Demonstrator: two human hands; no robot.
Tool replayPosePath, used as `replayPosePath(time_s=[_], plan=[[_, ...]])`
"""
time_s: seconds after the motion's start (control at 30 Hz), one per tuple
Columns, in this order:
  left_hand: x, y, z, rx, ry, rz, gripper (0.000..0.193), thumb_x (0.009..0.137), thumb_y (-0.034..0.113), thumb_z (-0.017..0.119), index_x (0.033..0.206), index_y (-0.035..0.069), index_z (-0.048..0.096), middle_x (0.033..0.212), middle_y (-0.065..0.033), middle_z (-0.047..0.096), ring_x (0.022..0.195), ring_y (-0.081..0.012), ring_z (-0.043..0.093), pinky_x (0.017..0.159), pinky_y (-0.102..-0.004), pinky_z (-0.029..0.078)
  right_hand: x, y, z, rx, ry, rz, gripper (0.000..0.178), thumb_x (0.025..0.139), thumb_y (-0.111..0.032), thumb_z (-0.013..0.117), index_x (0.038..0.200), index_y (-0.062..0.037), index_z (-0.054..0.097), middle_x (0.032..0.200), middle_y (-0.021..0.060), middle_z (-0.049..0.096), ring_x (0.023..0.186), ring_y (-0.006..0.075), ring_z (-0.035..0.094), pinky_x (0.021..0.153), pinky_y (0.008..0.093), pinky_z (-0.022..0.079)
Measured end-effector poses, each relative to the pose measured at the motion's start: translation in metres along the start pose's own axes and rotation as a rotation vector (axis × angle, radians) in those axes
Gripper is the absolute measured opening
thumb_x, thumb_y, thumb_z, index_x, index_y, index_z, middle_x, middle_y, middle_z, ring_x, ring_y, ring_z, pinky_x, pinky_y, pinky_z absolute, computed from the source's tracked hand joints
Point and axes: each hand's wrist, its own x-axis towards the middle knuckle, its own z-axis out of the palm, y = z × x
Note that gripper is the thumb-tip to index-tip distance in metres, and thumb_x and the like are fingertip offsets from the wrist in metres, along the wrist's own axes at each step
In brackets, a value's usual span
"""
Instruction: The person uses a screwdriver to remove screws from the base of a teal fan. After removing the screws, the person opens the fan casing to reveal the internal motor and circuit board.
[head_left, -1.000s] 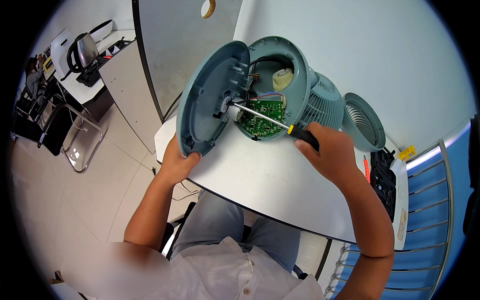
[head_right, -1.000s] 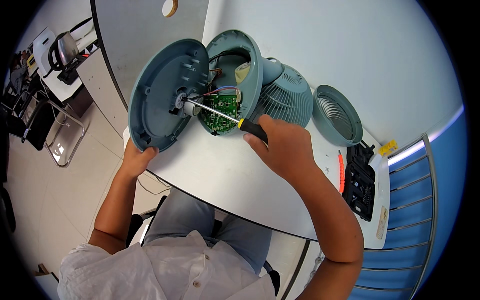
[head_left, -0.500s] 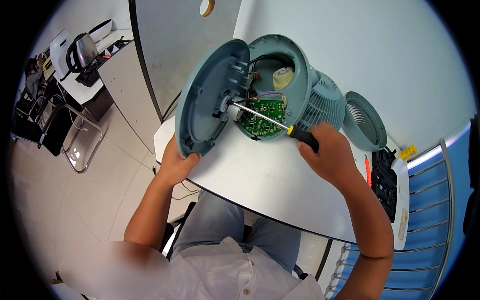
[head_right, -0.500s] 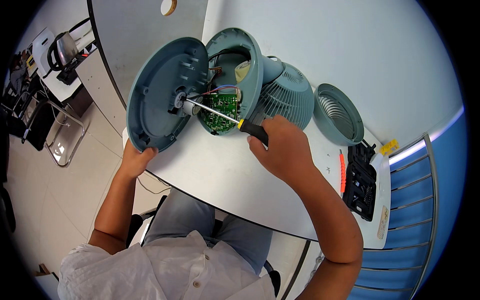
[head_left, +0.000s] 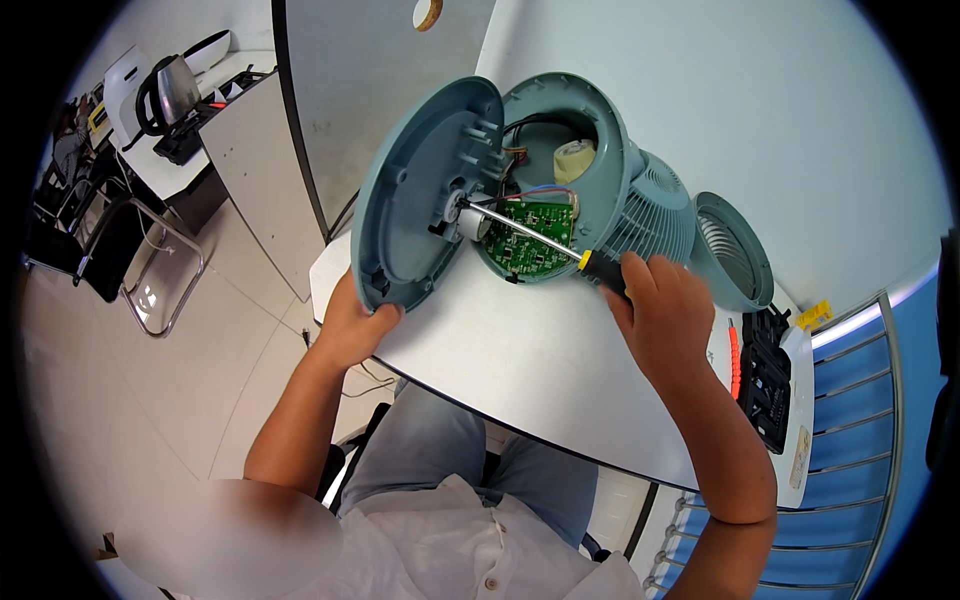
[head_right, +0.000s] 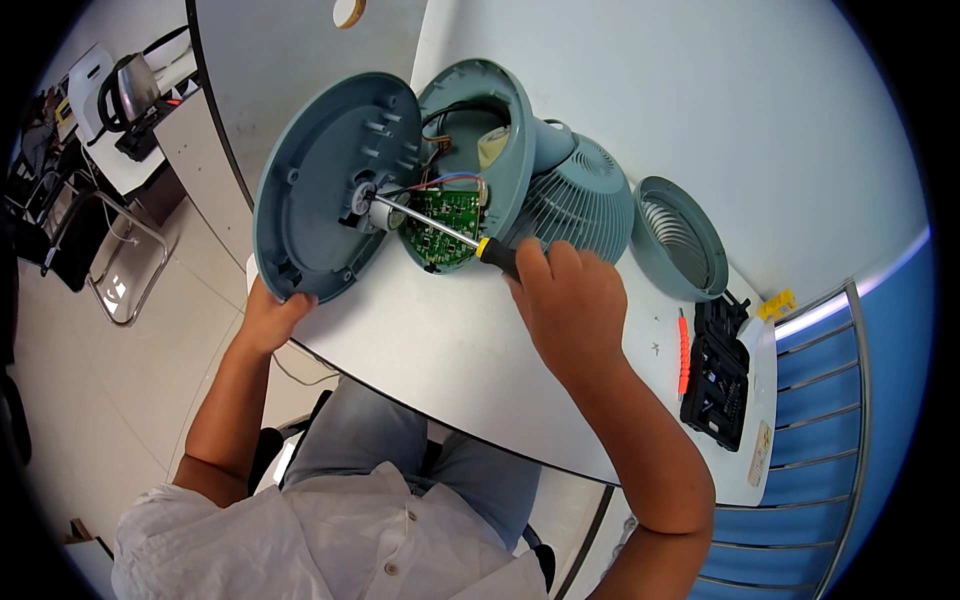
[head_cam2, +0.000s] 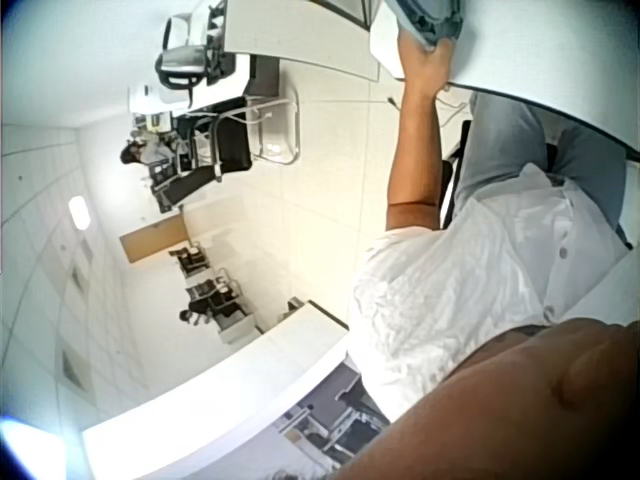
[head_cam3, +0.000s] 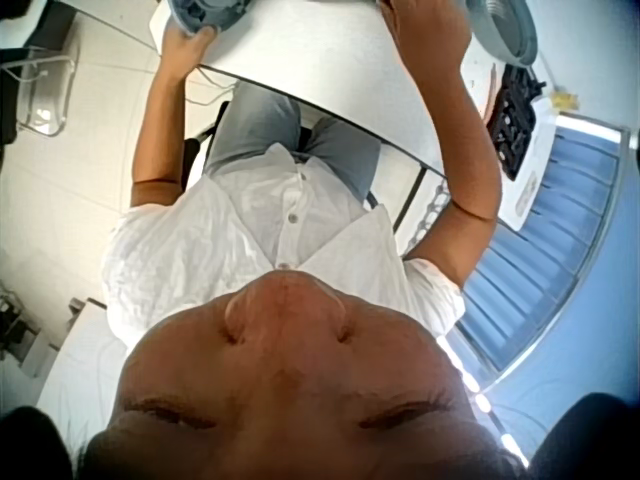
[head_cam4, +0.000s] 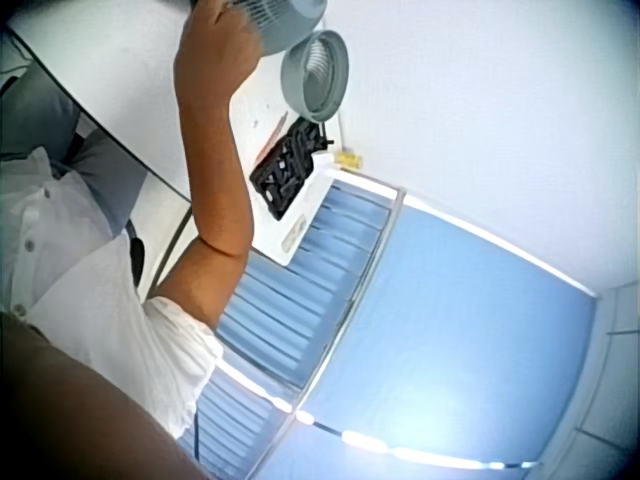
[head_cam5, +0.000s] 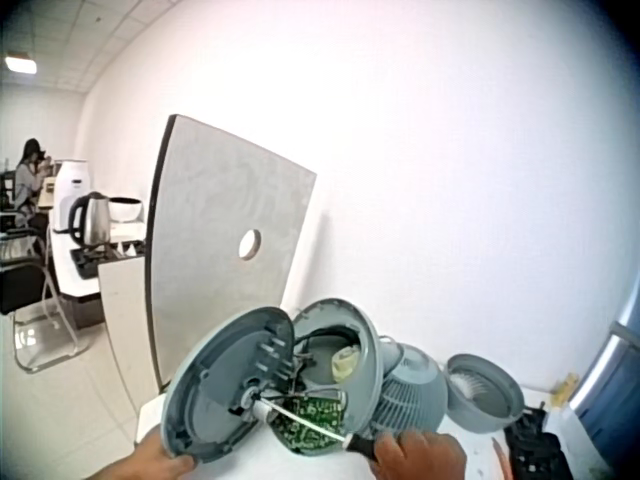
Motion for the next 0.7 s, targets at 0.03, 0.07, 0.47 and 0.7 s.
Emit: replayPosePath(time_s=[0.03, 0.07, 0.47, 0.7], plan=[[0.001, -0.002, 0.001, -0.007, 0.007, 0.007, 0.053, 0.062, 0.008, 0.056, 0.113, -0.003, 0.048, 0.101, -0.0095, 0.056, 0.094, -0.0186, 0.051, 0.085, -0.0291, 0.040, 0.000, 0.001, 0.001, 0.084, -0.009, 0.026, 0.030, 0.075, -0.026, 0.070, 0.090, -0.0047, 0.056, 0.075, 0.0080, 0.052, 0.065, 0.0256, 0.056, 0.056, 0.0381, 0.043], [0.001, -0.005, 0.002, -0.015, 0.017, 0.014, 0.053, 0.062, 0.008, 0.056, 0.114, -0.003, 0.048, 0.101, -0.0096, 0.056, 0.094, -0.0187, 0.051, 0.086, -0.0291, 0.040, 0.001, 0.001, 0.001, 0.169, -0.017, 0.049, 0.030, 0.074, -0.025, 0.071, 0.089, -0.0042, 0.055, 0.076, 0.0081, 0.052, 0.065, 0.0258, 0.055, 0.056, 0.0377, 0.044], [0.000, -0.005, 0.002, -0.010, 0.018, 0.035, 0.057, 0.062, 0.006, 0.055, 0.118, -0.001, 0.046, 0.104, -0.0106, 0.056, 0.097, -0.0204, 0.051, 0.089, -0.0291, 0.039, 0.017, 0.012, -0.008, 0.087, 0.048, -0.116, 0.030, 0.066, -0.010, 0.073, 0.082, -0.0067, 0.049, 0.075, 0.0079, 0.050, 0.063, 0.0272, 0.054, 0.052, 0.0370, 0.041], [0.002, -0.006, 0.002, 0.027, 0.032, 0.044, 0.058, 0.062, 0.007, 0.056, 0.119, -0.001, 0.045, 0.105, -0.0121, 0.056, 0.098, -0.0217, 0.051, 0.089, -0.0300, 0.039, 0.018, 0.000, -0.019, 0.227, -0.103, 0.025, 0.026, 0.070, -0.011, 0.072, 0.084, -0.0062, 0.050, 0.073, 0.0095, 0.052, 0.060, 0.0273, 0.054, 0.053, 0.0381, 0.043]])
